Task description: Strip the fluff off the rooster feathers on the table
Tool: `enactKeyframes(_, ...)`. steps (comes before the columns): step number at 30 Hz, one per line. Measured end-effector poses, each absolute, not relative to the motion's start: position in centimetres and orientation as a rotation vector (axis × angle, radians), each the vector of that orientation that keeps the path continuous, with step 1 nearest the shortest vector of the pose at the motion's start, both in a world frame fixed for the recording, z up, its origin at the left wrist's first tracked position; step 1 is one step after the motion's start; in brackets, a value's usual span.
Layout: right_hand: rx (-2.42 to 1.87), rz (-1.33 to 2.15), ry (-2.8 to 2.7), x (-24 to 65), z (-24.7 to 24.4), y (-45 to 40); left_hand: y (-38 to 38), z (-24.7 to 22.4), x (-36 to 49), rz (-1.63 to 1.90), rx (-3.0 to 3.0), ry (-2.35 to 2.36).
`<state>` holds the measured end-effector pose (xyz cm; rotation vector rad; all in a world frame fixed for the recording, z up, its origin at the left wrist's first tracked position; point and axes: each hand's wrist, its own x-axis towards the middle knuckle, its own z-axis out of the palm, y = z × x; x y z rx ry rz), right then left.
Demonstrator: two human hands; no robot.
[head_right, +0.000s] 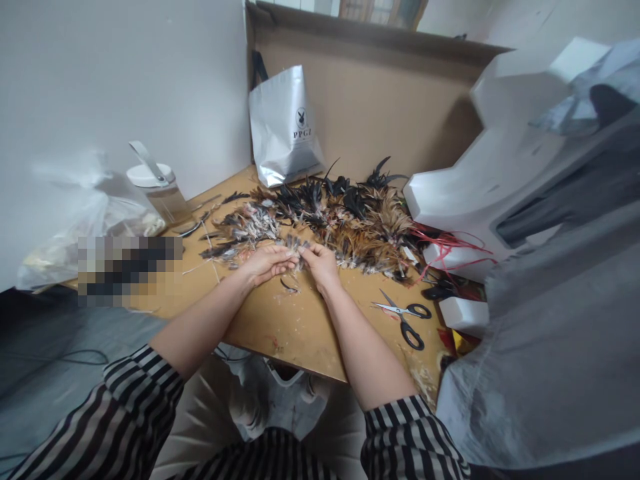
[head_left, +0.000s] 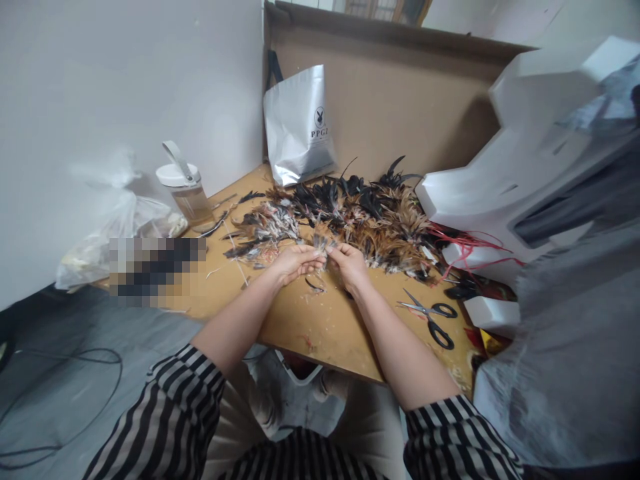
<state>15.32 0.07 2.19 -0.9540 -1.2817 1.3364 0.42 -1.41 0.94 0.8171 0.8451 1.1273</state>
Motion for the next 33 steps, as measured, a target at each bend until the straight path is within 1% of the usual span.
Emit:
enactKeyframes(14, -1.044, 1.206, -1.363, 14.85, 1.62, -0.02, -1.58, 0.93, 0.77, 1.091, 0.972, 0.901)
enactKeyframes(21, -0.98, 1.306, -1.367, 14.77, 1.95, -0.3, -1.53, 1.04, 0.81, 1.173, 1.033, 0.97)
enactKeyframes(33, -0.986, 1.33, -1.288, 14.77, 1.93, -0.08, -1.95, 1.47, 1.16, 1.132, 1.085, 0.997)
